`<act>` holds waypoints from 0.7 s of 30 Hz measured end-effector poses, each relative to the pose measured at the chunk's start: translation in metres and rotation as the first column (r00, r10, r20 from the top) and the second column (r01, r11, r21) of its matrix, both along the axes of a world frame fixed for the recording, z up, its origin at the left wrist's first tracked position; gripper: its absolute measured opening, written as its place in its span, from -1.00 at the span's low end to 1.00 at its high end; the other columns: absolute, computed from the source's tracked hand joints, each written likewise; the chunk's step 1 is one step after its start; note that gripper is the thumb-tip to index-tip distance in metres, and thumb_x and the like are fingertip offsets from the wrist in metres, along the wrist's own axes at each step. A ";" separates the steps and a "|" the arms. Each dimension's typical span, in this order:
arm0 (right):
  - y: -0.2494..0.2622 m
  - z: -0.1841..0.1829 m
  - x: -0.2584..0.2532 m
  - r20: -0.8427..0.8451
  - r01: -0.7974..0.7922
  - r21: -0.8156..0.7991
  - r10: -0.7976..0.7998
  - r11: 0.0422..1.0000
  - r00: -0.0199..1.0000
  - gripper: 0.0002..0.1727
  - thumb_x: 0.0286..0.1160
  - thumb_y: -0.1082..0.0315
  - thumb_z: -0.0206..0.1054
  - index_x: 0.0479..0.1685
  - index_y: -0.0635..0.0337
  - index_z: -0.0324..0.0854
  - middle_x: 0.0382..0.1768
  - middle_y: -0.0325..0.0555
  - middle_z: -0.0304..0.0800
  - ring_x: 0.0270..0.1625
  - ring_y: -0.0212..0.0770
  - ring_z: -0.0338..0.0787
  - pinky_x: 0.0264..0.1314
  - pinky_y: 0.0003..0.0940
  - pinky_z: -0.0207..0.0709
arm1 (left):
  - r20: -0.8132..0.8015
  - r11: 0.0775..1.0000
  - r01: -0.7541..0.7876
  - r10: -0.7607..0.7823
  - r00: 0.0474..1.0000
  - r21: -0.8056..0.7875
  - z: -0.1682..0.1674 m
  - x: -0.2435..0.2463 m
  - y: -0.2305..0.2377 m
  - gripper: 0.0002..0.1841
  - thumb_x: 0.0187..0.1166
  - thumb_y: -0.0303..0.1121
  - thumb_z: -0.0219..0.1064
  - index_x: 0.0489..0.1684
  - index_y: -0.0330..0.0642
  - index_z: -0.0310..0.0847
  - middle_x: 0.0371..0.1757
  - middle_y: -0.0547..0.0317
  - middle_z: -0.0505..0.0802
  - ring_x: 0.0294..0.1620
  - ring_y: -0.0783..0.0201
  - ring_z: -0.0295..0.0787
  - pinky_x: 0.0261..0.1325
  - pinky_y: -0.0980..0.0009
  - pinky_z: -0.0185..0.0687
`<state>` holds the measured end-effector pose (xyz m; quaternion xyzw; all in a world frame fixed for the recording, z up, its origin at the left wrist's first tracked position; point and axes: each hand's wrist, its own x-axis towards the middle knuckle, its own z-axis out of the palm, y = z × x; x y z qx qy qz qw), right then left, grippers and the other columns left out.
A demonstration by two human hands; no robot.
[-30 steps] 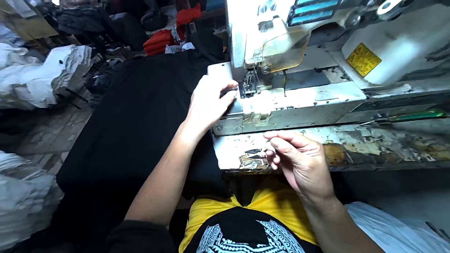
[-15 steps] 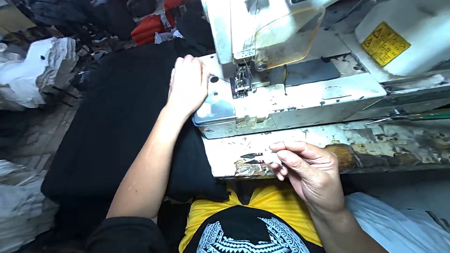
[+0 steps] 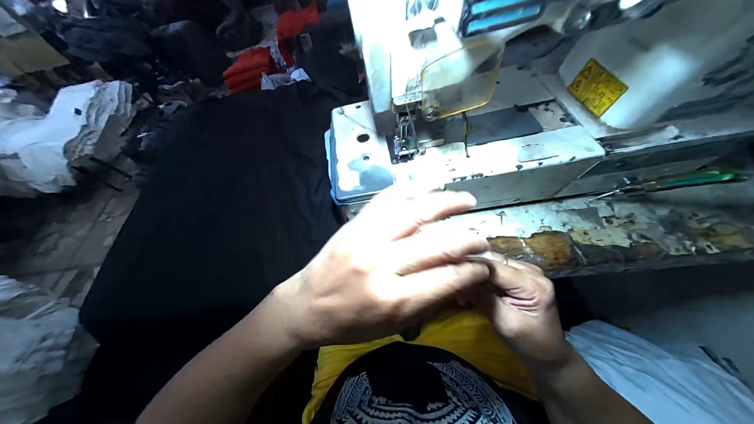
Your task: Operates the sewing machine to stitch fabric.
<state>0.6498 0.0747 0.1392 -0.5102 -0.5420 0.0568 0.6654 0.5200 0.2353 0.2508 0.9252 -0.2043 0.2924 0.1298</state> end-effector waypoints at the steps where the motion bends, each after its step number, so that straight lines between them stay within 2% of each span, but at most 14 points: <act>1: -0.001 0.001 0.001 0.035 0.022 0.018 -0.023 1.000 0.999 -0.81 0.71 0.31 0.27 -0.14 0.19 0.77 -0.31 -0.29 0.81 -0.19 -0.69 0.71 -0.03 -0.78 0.57 | -0.063 0.997 0.064 -0.061 0.996 0.045 -0.001 0.003 -0.002 -0.81 0.70 -0.43 0.28 -0.07 -0.19 0.87 0.06 0.07 0.94 0.43 0.06 0.73 0.73 -0.05 0.28; 3: -0.005 0.004 0.006 0.074 0.009 0.045 -0.012 0.999 0.997 -0.81 0.72 0.32 0.27 -0.03 0.14 0.81 -0.19 -0.28 0.87 -0.09 -0.64 0.76 0.04 -0.75 0.60 | -0.109 0.992 0.121 -0.116 0.987 0.041 -0.001 0.007 0.007 -0.84 0.65 -0.48 0.32 -0.21 -0.26 0.86 -0.25 0.09 0.90 0.03 0.18 0.85 0.66 0.00 0.39; 4: -0.007 0.005 0.008 0.084 -0.003 0.051 -0.001 0.999 0.996 -0.80 0.74 0.30 0.26 0.01 0.10 0.81 -0.12 -0.31 0.89 -0.05 -0.64 0.78 0.07 -0.75 0.62 | -0.115 0.991 0.131 -0.127 0.985 0.030 0.001 0.007 0.011 -0.83 0.64 -0.49 0.32 -0.29 -0.29 0.84 -0.38 0.09 0.84 -0.15 0.22 0.82 0.54 0.07 0.49; 6: -0.011 0.004 0.011 0.080 0.017 0.050 -0.021 0.999 0.997 -0.78 0.74 0.29 0.26 0.01 0.06 0.83 -0.07 -0.34 0.93 -0.02 -0.66 0.80 0.08 -0.75 0.62 | -0.123 0.993 0.111 -0.105 0.987 0.045 0.007 0.002 0.014 -0.81 0.64 -0.51 0.29 -0.35 -0.30 0.80 -0.42 0.09 0.78 -0.22 0.23 0.75 0.18 0.26 0.61; 8: -0.013 -0.001 0.014 0.125 0.138 -0.018 -0.135 0.990 0.983 -0.78 0.70 0.28 0.29 -0.03 0.10 0.86 -0.08 -0.30 0.94 0.01 -0.64 0.79 0.13 -0.73 0.60 | -0.112 0.995 0.033 -0.022 0.993 0.097 0.009 -0.002 0.016 -0.81 0.63 -0.49 0.27 -0.36 -0.28 0.81 -0.42 0.09 0.76 -0.28 0.22 0.68 -0.16 0.36 0.53; 9: -0.010 -0.007 0.016 0.192 0.228 -0.086 -0.209 0.970 0.959 -0.77 0.63 0.29 0.32 -0.02 0.12 0.88 -0.07 -0.24 0.95 0.04 -0.55 0.81 0.18 -0.64 0.59 | -0.097 0.991 -0.022 0.035 0.995 0.130 0.009 -0.003 0.019 -0.81 0.61 -0.48 0.27 -0.36 -0.27 0.80 -0.43 0.10 0.75 -0.31 0.22 0.66 -0.25 0.36 0.49; 10: -0.006 -0.015 0.018 0.292 0.301 -0.172 -0.243 0.938 0.925 -0.72 0.58 0.26 0.33 0.10 0.12 0.87 0.01 -0.17 0.94 0.13 -0.38 0.82 0.25 -0.47 0.60 | -0.084 0.984 -0.081 0.096 0.992 0.158 0.008 -0.004 0.022 -0.81 0.61 -0.47 0.27 -0.36 -0.25 0.80 -0.42 0.12 0.74 -0.32 0.22 0.66 -0.28 0.36 0.49; 11: -0.001 -0.024 0.019 0.401 0.346 -0.257 -0.226 0.903 0.888 -0.64 0.56 0.25 0.29 0.25 0.11 0.82 0.11 -0.09 0.92 0.27 -0.16 0.82 0.36 -0.25 0.63 | -0.073 0.977 -0.139 0.152 0.986 0.164 0.006 -0.006 0.025 -0.81 0.60 -0.46 0.27 -0.35 -0.24 0.80 -0.41 0.11 0.74 -0.31 0.22 0.68 -0.28 0.36 0.52; 12: 0.006 -0.034 0.019 0.481 0.363 -0.308 -0.186 0.879 0.857 -0.58 0.56 0.27 0.24 0.33 0.10 0.78 0.13 0.00 0.90 0.34 0.05 0.79 0.41 -0.03 0.62 | -0.060 0.970 -0.188 0.199 0.978 0.153 0.001 -0.008 0.029 -0.82 0.58 -0.45 0.28 -0.36 -0.25 0.81 -0.40 0.11 0.76 -0.30 0.21 0.70 -0.27 0.36 0.55; 13: 0.011 -0.041 0.018 0.540 0.378 -0.314 -0.163 0.871 0.826 -0.57 0.55 0.29 0.19 0.32 0.08 0.79 0.06 0.06 0.90 0.32 0.19 0.78 0.42 0.14 0.57 | -0.054 0.964 -0.233 0.241 0.969 0.128 -0.005 -0.010 0.034 -0.84 0.55 -0.45 0.31 -0.36 -0.25 0.81 -0.38 0.10 0.78 -0.29 0.22 0.72 -0.23 0.36 0.58; 15: 0.019 -0.047 0.017 0.592 0.377 -0.293 -0.143 0.878 0.793 -0.58 0.51 0.33 0.15 0.23 0.01 0.84 -0.18 0.09 0.87 0.13 0.29 0.79 0.36 0.30 0.46 | -0.060 0.944 -0.321 0.326 0.944 0.074 -0.019 -0.017 0.041 -0.85 0.52 -0.44 0.33 -0.37 -0.25 0.82 -0.37 0.10 0.80 -0.29 0.25 0.72 -0.20 0.39 0.60; 18: 0.024 -0.054 0.020 0.575 0.380 -0.209 -0.201 0.901 0.793 -0.65 0.56 0.36 0.20 0.12 -0.04 0.89 -0.26 0.08 0.84 -0.01 0.24 0.79 0.25 0.26 0.48 | -0.096 0.912 -0.410 0.408 0.908 0.010 -0.039 -0.033 0.047 -0.84 0.54 -0.43 0.33 -0.39 -0.24 0.79 -0.38 0.15 0.78 -0.32 0.33 0.70 -0.19 0.44 0.62; 19: 0.024 -0.056 0.021 0.524 0.402 -0.149 -0.273 0.903 0.807 -0.67 0.59 0.39 0.22 0.10 0.00 0.90 -0.23 0.10 0.88 -0.04 0.17 0.82 0.19 0.17 0.56 | -0.107 0.906 -0.422 0.419 0.902 -0.013 -0.043 -0.037 0.048 -0.84 0.54 -0.43 0.33 -0.40 -0.25 0.79 -0.39 0.17 0.79 -0.31 0.35 0.70 -0.17 0.46 0.62; 21: 0.022 -0.056 0.022 0.295 0.448 -0.034 -0.419 0.893 0.859 -0.71 0.65 0.42 0.21 0.06 0.24 0.86 -0.17 0.10 0.92 -0.14 -0.11 0.87 0.01 -0.23 0.69 | -0.123 0.899 -0.435 0.426 0.896 -0.052 -0.047 -0.043 0.048 -0.85 0.53 -0.43 0.35 -0.39 -0.25 0.80 -0.38 0.18 0.80 -0.30 0.39 0.70 -0.16 0.51 0.63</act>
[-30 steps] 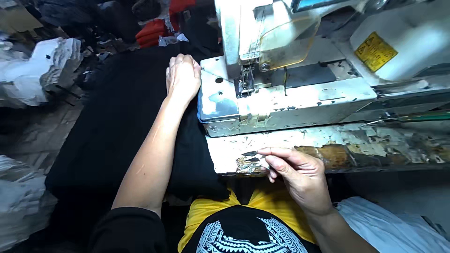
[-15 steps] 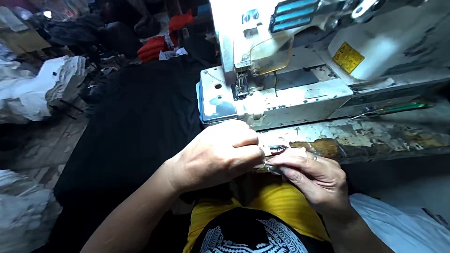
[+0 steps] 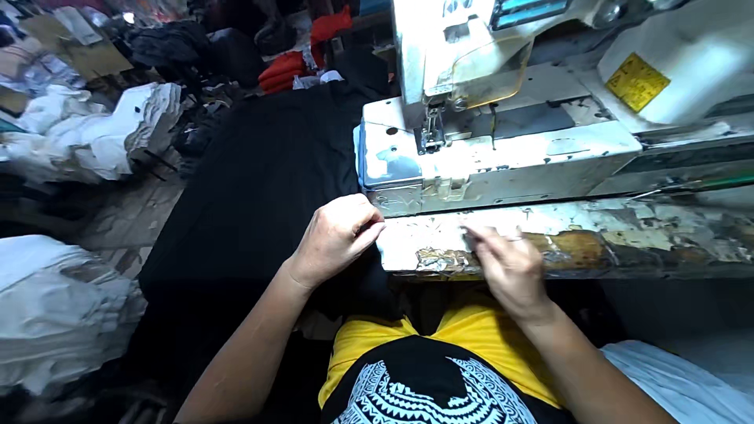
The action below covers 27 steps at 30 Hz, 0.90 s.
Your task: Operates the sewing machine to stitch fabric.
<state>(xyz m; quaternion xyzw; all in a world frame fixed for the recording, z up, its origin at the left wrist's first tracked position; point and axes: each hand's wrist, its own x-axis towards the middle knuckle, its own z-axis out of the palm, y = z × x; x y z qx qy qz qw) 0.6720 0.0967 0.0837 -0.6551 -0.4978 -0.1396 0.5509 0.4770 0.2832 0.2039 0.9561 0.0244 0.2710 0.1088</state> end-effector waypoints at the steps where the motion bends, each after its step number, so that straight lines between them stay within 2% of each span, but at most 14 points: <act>1: -0.004 0.003 0.002 -0.169 -0.002 0.095 0.019 0.995 0.985 -0.71 0.73 0.40 0.19 0.10 0.39 0.78 -0.16 -0.02 0.92 -0.19 -0.32 0.87 -0.04 -0.43 0.74 | 0.003 1.000 -0.006 0.006 1.000 -0.016 0.000 -0.001 -0.001 -0.86 0.53 -0.44 0.36 -0.39 -0.25 0.80 -0.37 0.18 0.80 -0.29 0.39 0.71 -0.15 0.51 0.63; 2: -0.009 0.009 0.004 -0.353 -0.027 0.179 0.090 0.983 0.931 -0.71 0.79 0.39 0.11 0.20 0.40 0.65 -0.17 -0.26 0.88 -0.27 -0.51 0.83 -0.15 -0.57 0.76 | 0.008 0.999 -0.013 0.013 1.000 -0.030 0.001 -0.001 -0.002 -0.87 0.53 -0.44 0.37 -0.38 -0.25 0.81 -0.36 0.18 0.81 -0.28 0.40 0.72 -0.13 0.52 0.64; 4: -0.019 0.020 0.001 -0.592 -0.075 0.274 0.230 0.959 0.773 -0.66 0.87 0.30 -0.07 0.37 0.19 0.50 -0.34 -0.55 0.71 -0.52 -0.62 0.61 -0.48 -0.69 0.56 | 0.022 0.998 -0.028 0.029 0.999 -0.061 0.002 0.000 -0.005 -0.88 0.52 -0.45 0.38 -0.37 -0.26 0.81 -0.38 0.18 0.79 -0.31 0.42 0.69 -0.17 0.55 0.62; 6: -0.032 0.034 -0.016 -0.689 -0.215 0.239 0.321 0.947 0.650 -0.52 0.89 -0.10 -0.13 0.34 -0.08 0.57 -0.46 -0.70 0.60 -0.57 -0.68 0.47 -0.52 -0.73 0.38 | 0.043 0.995 -0.041 0.044 0.998 -0.088 -0.001 0.005 -0.009 -0.88 0.52 -0.45 0.37 -0.38 -0.27 0.79 -0.41 0.20 0.75 -0.37 0.45 0.62 -0.25 0.60 0.55; 7: -0.036 0.041 -0.027 -0.739 -0.318 0.227 0.376 0.920 0.559 -0.40 0.75 -0.32 -0.12 0.27 -0.17 0.66 -0.45 -0.73 0.63 -0.55 -0.72 0.45 -0.50 -0.76 0.34 | 0.055 0.993 -0.040 0.046 0.997 -0.110 -0.002 0.008 -0.011 -0.87 0.52 -0.44 0.36 -0.38 -0.27 0.77 -0.42 0.20 0.72 -0.39 0.47 0.59 -0.28 0.62 0.52; 8: -0.038 0.048 -0.038 -0.777 -0.422 0.242 0.435 0.874 0.455 -0.36 0.69 -0.38 -0.08 0.19 -0.17 0.74 -0.43 -0.73 0.67 -0.54 -0.76 0.44 -0.50 -0.79 0.31 | 0.074 0.990 -0.033 0.044 0.996 -0.136 -0.004 0.012 -0.015 -0.88 0.51 -0.44 0.37 -0.39 -0.28 0.76 -0.44 0.21 0.70 -0.41 0.49 0.56 -0.31 0.64 0.49; 10: -0.032 0.057 -0.051 -0.822 -0.600 0.369 0.551 0.710 0.147 -0.44 0.77 -0.20 0.02 0.18 -0.03 0.79 -0.40 -0.66 0.65 -0.51 -0.77 0.41 -0.50 -0.83 0.27 | 0.124 0.984 -0.009 0.032 0.992 -0.180 -0.004 0.019 -0.025 -0.90 0.48 -0.47 0.38 -0.39 -0.30 0.75 -0.44 0.21 0.68 -0.41 0.51 0.54 -0.31 0.67 0.45; 12: -0.020 0.058 -0.056 -0.818 -0.587 0.540 0.540 0.603 -0.197 -0.57 0.82 0.04 0.08 0.22 0.12 0.75 -0.39 -0.46 0.68 -0.56 -0.68 0.47 -0.53 -0.80 0.35 | 0.172 0.976 0.025 0.013 0.985 -0.218 -0.002 0.024 -0.035 -0.91 0.47 -0.50 0.39 -0.38 -0.33 0.75 -0.43 0.22 0.69 -0.40 0.53 0.54 -0.31 0.69 0.46; 13: -0.016 0.058 -0.057 -0.800 -0.540 0.593 0.510 0.597 -0.315 -0.62 0.83 0.12 0.08 0.21 0.14 0.72 -0.37 -0.37 0.69 -0.57 -0.64 0.49 -0.55 -0.77 0.37 | 0.191 0.972 0.041 0.004 0.982 -0.231 -0.001 0.026 -0.040 -0.92 0.46 -0.51 0.39 -0.38 -0.34 0.74 -0.43 0.21 0.69 -0.39 0.53 0.55 -0.30 0.69 0.48; 15: -0.008 0.060 -0.058 -0.755 -0.428 0.651 0.474 0.627 -0.454 -0.71 0.80 0.23 0.08 0.10 0.15 0.68 -0.38 -0.27 0.69 -0.61 -0.58 0.52 -0.60 -0.74 0.41 | 0.213 0.968 0.064 -0.011 0.977 -0.242 0.001 0.027 -0.046 -0.92 0.46 -0.51 0.40 -0.38 -0.34 0.75 -0.42 0.21 0.71 -0.38 0.52 0.58 -0.29 0.69 0.52; 17: -0.004 0.063 -0.057 -0.727 -0.361 0.671 0.477 0.647 -0.495 -0.75 0.75 0.26 0.11 0.02 0.16 0.68 -0.41 -0.23 0.70 -0.63 -0.55 0.54 -0.61 -0.72 0.43 | 0.208 0.971 0.068 -0.020 0.978 -0.230 -0.001 0.026 -0.048 -0.91 0.47 -0.50 0.39 -0.39 -0.34 0.75 -0.43 0.20 0.71 -0.38 0.51 0.59 -0.28 0.66 0.53; 19: -0.002 0.065 -0.055 -0.730 -0.364 0.673 0.501 0.644 -0.465 -0.77 0.74 0.29 0.12 -0.03 0.17 0.67 -0.41 -0.23 0.69 -0.63 -0.55 0.53 -0.61 -0.73 0.42 | 0.198 0.971 0.072 -0.027 0.980 -0.226 -0.004 0.025 -0.049 -0.90 0.48 -0.49 0.38 -0.38 -0.34 0.75 -0.44 0.20 0.71 -0.38 0.50 0.59 -0.27 0.65 0.53; 24: -0.005 0.067 -0.046 -0.830 -0.372 0.556 0.520 0.743 -0.201 -0.71 0.78 0.38 0.06 -0.13 0.21 0.73 -0.42 -0.22 0.74 -0.70 -0.62 0.44 -0.69 -0.78 0.30 | 0.206 0.957 0.057 0.003 0.978 -0.283 -0.010 0.026 -0.050 -0.91 0.47 -0.50 0.38 -0.38 -0.33 0.76 -0.44 0.23 0.70 -0.40 0.54 0.55 -0.31 0.70 0.49; 27: -0.014 0.065 -0.039 -0.834 -0.490 0.549 0.485 0.677 -0.264 -0.73 0.77 0.31 0.09 -0.06 0.18 0.73 -0.43 -0.28 0.71 -0.68 -0.63 0.46 -0.67 -0.78 0.33 | 0.241 0.944 0.049 0.033 0.970 -0.325 -0.013 0.028 -0.050 -0.91 0.47 -0.51 0.38 -0.37 -0.35 0.75 -0.42 0.21 0.70 -0.42 0.56 0.55 -0.33 0.72 0.50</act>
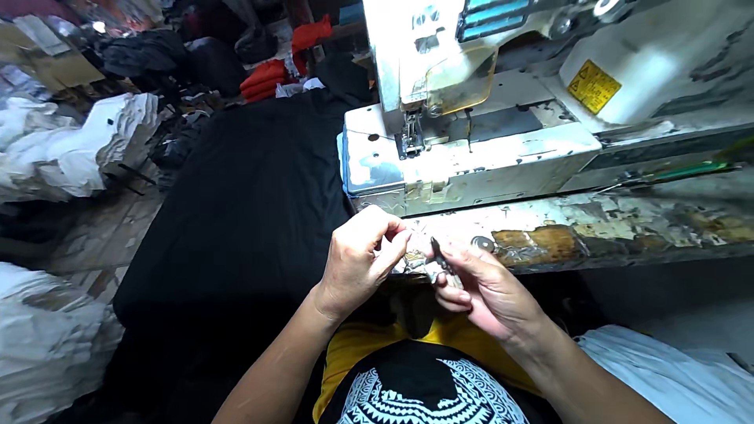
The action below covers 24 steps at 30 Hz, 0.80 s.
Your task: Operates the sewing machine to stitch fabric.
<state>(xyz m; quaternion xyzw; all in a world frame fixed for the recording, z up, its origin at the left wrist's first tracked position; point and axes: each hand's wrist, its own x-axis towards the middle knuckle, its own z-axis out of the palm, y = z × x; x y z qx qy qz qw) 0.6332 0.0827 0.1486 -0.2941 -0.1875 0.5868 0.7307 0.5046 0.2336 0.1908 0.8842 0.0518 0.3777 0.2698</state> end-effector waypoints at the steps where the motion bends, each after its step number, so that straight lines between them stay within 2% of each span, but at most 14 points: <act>1: -0.001 -0.001 -0.001 -0.019 -0.060 0.003 0.060 0.998 0.998 -0.74 0.75 0.29 0.12 -0.02 0.18 0.73 -0.41 -0.27 0.73 -0.66 -0.62 0.48 -0.65 -0.77 0.36 | 0.012 1.000 -0.002 0.002 1.000 -0.016 0.000 0.001 -0.001 -0.92 0.47 -0.51 0.39 -0.36 -0.36 0.74 -0.41 0.21 0.70 -0.42 0.56 0.55 -0.34 0.72 0.50; 3: 0.001 -0.001 -0.004 -0.077 -0.118 0.006 0.118 0.993 0.990 -0.74 0.76 0.28 0.12 0.01 0.19 0.70 -0.38 -0.26 0.71 -0.65 -0.60 0.49 -0.64 -0.76 0.38 | 0.023 0.999 0.011 -0.010 1.000 -0.042 0.000 0.003 -0.003 -0.92 0.47 -0.52 0.39 -0.36 -0.36 0.74 -0.40 0.21 0.71 -0.41 0.56 0.56 -0.33 0.71 0.51; 7: 0.011 0.005 -0.005 -0.137 -0.036 -0.031 0.031 0.999 0.990 -0.72 0.81 0.33 0.01 -0.10 0.18 0.65 -0.43 -0.22 0.68 -0.68 -0.58 0.47 -0.67 -0.75 0.36 | 0.013 1.000 0.016 -0.016 1.000 -0.008 0.000 0.003 -0.007 -0.93 0.45 -0.53 0.40 -0.38 -0.36 0.75 -0.40 0.20 0.72 -0.39 0.55 0.58 -0.30 0.70 0.53; 9: 0.014 0.007 -0.005 -0.052 0.070 -0.024 -0.071 0.997 0.996 -0.72 0.80 0.38 0.04 -0.14 0.21 0.69 -0.47 -0.22 0.68 -0.72 -0.61 0.43 -0.71 -0.78 0.31 | 0.000 1.000 0.002 -0.002 1.000 0.000 -0.002 0.003 -0.006 -0.92 0.46 -0.52 0.39 -0.38 -0.35 0.75 -0.42 0.22 0.71 -0.40 0.56 0.57 -0.30 0.71 0.52; 11: 0.013 0.003 -0.003 0.164 0.224 0.033 -0.226 0.974 0.960 -0.75 0.77 0.43 0.08 -0.16 0.19 0.71 -0.48 -0.28 0.69 -0.70 -0.65 0.40 -0.69 -0.80 0.24 | -0.007 0.999 -0.005 0.005 1.000 -0.034 -0.004 0.003 -0.006 -0.92 0.47 -0.51 0.39 -0.39 -0.34 0.74 -0.42 0.23 0.70 -0.40 0.57 0.56 -0.31 0.71 0.51; 12: 0.013 -0.003 0.001 0.336 0.323 0.100 -0.338 0.941 0.879 -0.78 0.74 0.44 0.14 -0.14 0.16 0.72 -0.45 -0.33 0.71 -0.65 -0.67 0.43 -0.63 -0.82 0.27 | -0.004 0.998 -0.008 0.008 1.000 -0.063 -0.006 0.003 -0.006 -0.92 0.47 -0.51 0.38 -0.38 -0.33 0.73 -0.41 0.24 0.70 -0.40 0.57 0.56 -0.31 0.72 0.50; 13: 0.013 -0.012 0.008 0.531 0.415 0.191 -0.449 0.890 0.719 -0.83 0.71 0.42 0.21 -0.09 0.13 0.75 -0.38 -0.37 0.75 -0.56 -0.67 0.49 -0.53 -0.81 0.33 | 0.002 0.995 -0.008 0.008 1.000 -0.098 -0.007 0.003 -0.006 -0.93 0.48 -0.52 0.38 -0.37 -0.33 0.73 -0.40 0.24 0.70 -0.40 0.58 0.57 -0.31 0.73 0.51; 15: 0.011 -0.031 0.030 0.852 0.527 0.366 -0.504 0.767 0.142 -0.80 0.66 0.26 0.31 -0.02 0.14 0.79 -0.24 -0.33 0.84 -0.34 -0.61 0.70 -0.26 -0.72 0.57 | 0.012 0.986 -0.018 0.020 1.000 -0.165 -0.010 0.004 -0.006 -0.93 0.48 -0.52 0.39 -0.37 -0.32 0.74 -0.40 0.26 0.69 -0.41 0.59 0.58 -0.32 0.74 0.53; 16: 0.010 -0.039 0.041 0.901 0.549 0.417 -0.409 0.724 -0.144 -0.71 0.63 0.14 0.34 -0.03 0.15 0.84 -0.24 -0.19 0.88 -0.31 -0.41 0.75 -0.24 -0.49 0.59 | 0.015 0.982 -0.026 0.030 0.999 -0.188 -0.012 0.004 -0.005 -0.93 0.48 -0.52 0.39 -0.38 -0.31 0.73 -0.40 0.26 0.68 -0.42 0.59 0.57 -0.33 0.74 0.53; 17: 0.009 -0.045 0.049 0.893 0.548 0.441 -0.285 0.711 -0.349 -0.65 0.58 0.07 0.34 -0.03 0.15 0.86 -0.26 -0.03 0.89 -0.29 -0.12 0.82 -0.26 -0.17 0.63 | 0.017 0.977 -0.035 0.039 0.999 -0.210 -0.013 0.005 -0.005 -0.92 0.49 -0.52 0.38 -0.39 -0.30 0.73 -0.41 0.27 0.67 -0.42 0.59 0.57 -0.33 0.73 0.53; 18: 0.009 -0.049 0.054 0.871 0.539 0.439 -0.193 0.719 -0.451 -0.62 0.56 0.03 0.34 0.00 0.13 0.87 -0.24 0.11 0.87 -0.19 0.15 0.84 -0.17 0.08 0.63 | 0.019 0.972 -0.041 0.047 0.999 -0.232 -0.015 0.006 -0.004 -0.92 0.50 -0.52 0.39 -0.40 -0.30 0.72 -0.42 0.28 0.66 -0.43 0.59 0.57 -0.34 0.72 0.53; 19: 0.009 -0.050 0.056 0.856 0.520 0.444 -0.175 0.730 -0.486 -0.61 0.54 0.04 0.35 0.05 0.12 0.87 -0.14 0.20 0.85 0.00 0.32 0.79 0.07 0.24 0.57 | 0.022 0.966 -0.042 0.050 0.999 -0.254 -0.016 0.006 -0.004 -0.91 0.51 -0.52 0.39 -0.40 -0.29 0.71 -0.42 0.28 0.66 -0.43 0.58 0.57 -0.34 0.71 0.53; 20: 0.011 -0.048 0.056 0.833 0.482 0.489 -0.226 0.727 -0.505 -0.64 0.53 0.08 0.38 0.09 0.10 0.87 -0.03 0.24 0.84 0.16 0.37 0.74 0.25 0.28 0.49 | 0.024 0.959 -0.042 0.050 0.998 -0.279 -0.018 0.008 -0.004 -0.91 0.51 -0.52 0.39 -0.41 -0.29 0.71 -0.42 0.28 0.66 -0.44 0.58 0.56 -0.34 0.71 0.53; 24: 0.034 -0.022 0.046 0.692 0.166 0.696 -0.591 0.699 -0.414 -0.74 0.61 0.30 0.36 0.15 -0.11 0.87 0.12 0.05 0.82 0.30 -0.02 0.70 0.45 -0.08 0.44 | 0.003 0.924 0.055 -0.058 0.998 -0.379 -0.023 0.013 -0.022 -0.87 0.54 -0.53 0.33 -0.40 -0.34 0.72 -0.41 0.30 0.70 -0.37 0.63 0.59 -0.25 0.72 0.56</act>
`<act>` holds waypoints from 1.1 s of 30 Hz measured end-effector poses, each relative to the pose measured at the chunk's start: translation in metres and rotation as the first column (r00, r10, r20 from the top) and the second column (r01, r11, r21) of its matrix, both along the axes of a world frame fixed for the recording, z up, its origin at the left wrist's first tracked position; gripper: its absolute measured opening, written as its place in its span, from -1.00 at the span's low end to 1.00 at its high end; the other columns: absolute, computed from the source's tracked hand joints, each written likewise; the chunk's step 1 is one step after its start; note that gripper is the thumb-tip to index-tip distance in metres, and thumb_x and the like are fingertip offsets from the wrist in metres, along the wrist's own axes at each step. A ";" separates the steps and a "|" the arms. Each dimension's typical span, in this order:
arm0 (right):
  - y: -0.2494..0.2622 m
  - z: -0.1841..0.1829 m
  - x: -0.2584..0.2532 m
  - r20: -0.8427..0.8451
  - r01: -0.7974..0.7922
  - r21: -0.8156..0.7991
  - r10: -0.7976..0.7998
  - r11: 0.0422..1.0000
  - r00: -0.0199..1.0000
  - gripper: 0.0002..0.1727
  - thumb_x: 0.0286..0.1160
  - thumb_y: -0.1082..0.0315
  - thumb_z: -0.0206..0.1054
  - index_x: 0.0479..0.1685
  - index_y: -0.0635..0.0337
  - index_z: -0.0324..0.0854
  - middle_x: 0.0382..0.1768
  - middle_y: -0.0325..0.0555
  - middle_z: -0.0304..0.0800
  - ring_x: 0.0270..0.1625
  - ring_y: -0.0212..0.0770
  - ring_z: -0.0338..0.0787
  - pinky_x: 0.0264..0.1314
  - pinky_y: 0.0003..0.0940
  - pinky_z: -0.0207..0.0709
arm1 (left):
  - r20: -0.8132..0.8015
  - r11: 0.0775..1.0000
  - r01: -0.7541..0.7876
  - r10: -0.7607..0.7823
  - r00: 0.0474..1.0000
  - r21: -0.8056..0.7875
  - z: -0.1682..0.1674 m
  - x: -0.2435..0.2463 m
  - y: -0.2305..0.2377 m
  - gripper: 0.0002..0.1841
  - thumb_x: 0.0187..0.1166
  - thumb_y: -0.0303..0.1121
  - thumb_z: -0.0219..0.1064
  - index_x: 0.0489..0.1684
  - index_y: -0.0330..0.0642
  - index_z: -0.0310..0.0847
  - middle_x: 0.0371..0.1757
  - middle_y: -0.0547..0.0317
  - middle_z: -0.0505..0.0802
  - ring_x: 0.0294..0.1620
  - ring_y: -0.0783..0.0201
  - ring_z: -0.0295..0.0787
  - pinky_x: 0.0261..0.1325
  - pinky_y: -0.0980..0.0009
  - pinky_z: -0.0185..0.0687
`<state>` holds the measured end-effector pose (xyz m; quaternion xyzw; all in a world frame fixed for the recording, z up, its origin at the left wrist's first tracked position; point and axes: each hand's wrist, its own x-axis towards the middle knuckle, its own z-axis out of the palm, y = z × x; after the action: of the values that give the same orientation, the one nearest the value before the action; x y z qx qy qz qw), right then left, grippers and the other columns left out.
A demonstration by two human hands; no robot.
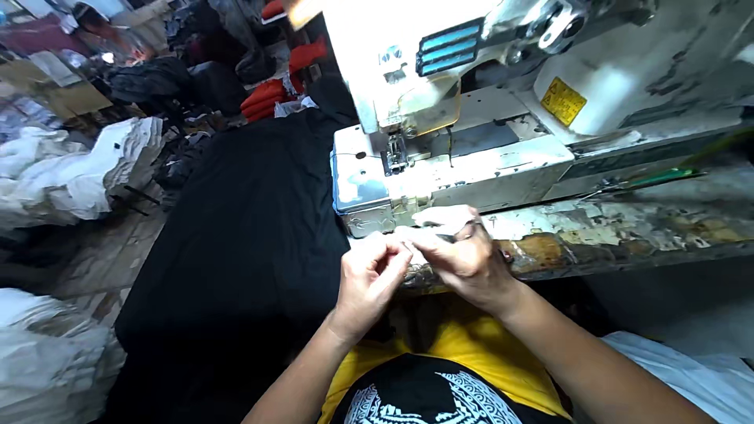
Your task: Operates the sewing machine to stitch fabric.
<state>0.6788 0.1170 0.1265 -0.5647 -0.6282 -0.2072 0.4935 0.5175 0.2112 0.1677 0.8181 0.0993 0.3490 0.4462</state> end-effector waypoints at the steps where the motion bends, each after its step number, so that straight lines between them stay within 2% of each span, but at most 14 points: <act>1: 0.009 0.005 0.000 0.043 -0.039 0.020 0.038 0.999 0.998 -0.73 0.61 0.29 0.35 0.16 -0.15 0.89 0.13 0.03 0.83 0.32 -0.02 0.68 0.49 -0.07 0.38 | 0.004 0.998 0.062 -0.062 0.998 -0.030 0.003 0.001 -0.009 -0.87 0.55 -0.53 0.31 -0.40 -0.35 0.70 -0.42 0.31 0.70 -0.37 0.66 0.58 -0.26 0.73 0.52; 3: 0.025 0.004 0.004 0.068 -0.016 0.094 0.010 0.995 0.998 -0.81 0.58 0.27 0.39 -0.03 -0.11 0.93 0.05 0.04 0.85 0.31 0.02 0.65 0.56 -0.02 0.21 | 0.031 0.983 0.153 -0.151 0.988 -0.100 0.016 0.003 -0.022 -0.89 0.58 -0.55 0.30 -0.36 -0.34 0.68 -0.38 0.35 0.72 -0.32 0.69 0.59 -0.19 0.73 0.55; 4: 0.031 0.001 0.008 0.032 0.017 0.145 -0.022 0.989 0.999 -0.85 0.55 0.27 0.42 -0.13 -0.06 0.93 -0.02 0.05 0.85 0.28 0.03 0.65 0.57 -0.01 0.20 | 0.048 0.986 0.129 -0.124 0.991 -0.103 0.026 0.006 -0.022 -0.88 0.59 -0.53 0.31 -0.36 -0.29 0.69 -0.36 0.37 0.75 -0.28 0.67 0.64 -0.14 0.69 0.59; 7: 0.034 0.001 0.017 -0.119 0.135 0.237 -0.109 0.962 0.987 -0.89 0.51 0.34 0.48 -0.18 0.13 0.90 -0.02 0.11 0.85 0.28 0.00 0.70 0.56 -0.13 0.34 | 0.077 0.992 -0.122 0.119 0.990 0.036 0.047 0.026 0.011 -0.90 0.59 -0.44 0.33 -0.27 -0.22 0.75 -0.25 0.31 0.84 -0.18 0.52 0.78 -0.03 0.52 0.75; 9: 0.033 0.001 0.018 -0.154 0.181 0.241 -0.147 0.954 0.977 -0.88 0.50 0.37 0.48 -0.13 0.17 0.89 0.00 0.11 0.87 0.29 0.00 0.74 0.52 -0.16 0.43 | 0.064 0.933 -0.294 0.287 0.956 0.206 0.051 0.048 0.043 -0.90 0.59 -0.43 0.38 -0.21 -0.27 0.77 -0.22 0.25 0.82 -0.15 0.55 0.76 0.00 0.60 0.69; 12: 0.035 -0.001 0.021 -0.153 0.196 0.246 -0.162 0.949 0.975 -0.88 0.49 0.38 0.48 -0.15 0.18 0.90 -0.04 0.09 0.88 0.26 0.00 0.75 0.48 -0.21 0.44 | -0.021 0.867 -0.390 0.416 0.909 0.309 0.052 0.071 0.068 -0.88 0.56 -0.41 0.42 -0.29 -0.29 0.78 -0.28 0.19 0.77 -0.23 0.54 0.69 -0.05 0.62 0.60; 18: 0.033 0.004 0.017 -0.197 0.209 0.219 -0.167 0.953 0.966 -0.88 0.46 0.38 0.48 -0.22 0.21 0.90 -0.15 0.03 0.91 0.16 -0.04 0.78 0.41 -0.26 0.47 | -0.099 0.852 -0.421 0.470 0.877 0.311 0.053 0.078 0.066 -0.87 0.53 -0.41 0.43 -0.41 -0.23 0.74 -0.44 0.30 0.73 -0.39 0.62 0.60 -0.22 0.66 0.49; 22: 0.033 0.004 0.017 -0.198 0.198 0.223 -0.155 0.954 0.968 -0.88 0.46 0.39 0.48 -0.20 0.21 0.90 -0.10 0.05 0.89 0.21 -0.03 0.75 0.44 -0.27 0.44 | -0.111 0.843 -0.449 0.498 0.860 0.297 0.054 0.079 0.064 -0.85 0.53 -0.42 0.41 -0.47 -0.20 0.71 -0.49 0.35 0.70 -0.45 0.63 0.56 -0.29 0.65 0.44; 29: 0.032 0.005 0.016 -0.202 0.203 0.208 -0.161 0.957 0.966 -0.88 0.47 0.39 0.48 -0.20 0.21 0.90 -0.12 0.07 0.87 0.19 -0.02 0.76 0.42 -0.26 0.47 | -0.079 0.803 -0.497 0.548 0.833 0.329 0.050 0.082 0.062 -0.81 0.49 -0.40 0.38 -0.57 -0.15 0.66 -0.56 0.38 0.62 -0.51 0.59 0.50 -0.36 0.57 0.36; 33: 0.032 0.006 0.017 -0.212 0.201 0.199 -0.159 0.959 0.964 -0.88 0.47 0.40 0.47 -0.17 0.19 0.91 -0.11 0.06 0.90 0.18 -0.01 0.78 0.42 -0.21 0.48 | -0.052 0.766 -0.533 0.587 0.808 0.358 0.047 0.084 0.060 -0.81 0.50 -0.39 0.36 -0.56 -0.13 0.67 -0.56 0.35 0.63 -0.51 0.51 0.53 -0.36 0.48 0.39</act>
<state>0.6957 0.1494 0.1326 -0.5795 -0.4964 -0.2631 0.5904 0.6016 0.2717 0.2144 0.8381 0.3157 0.4109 0.1702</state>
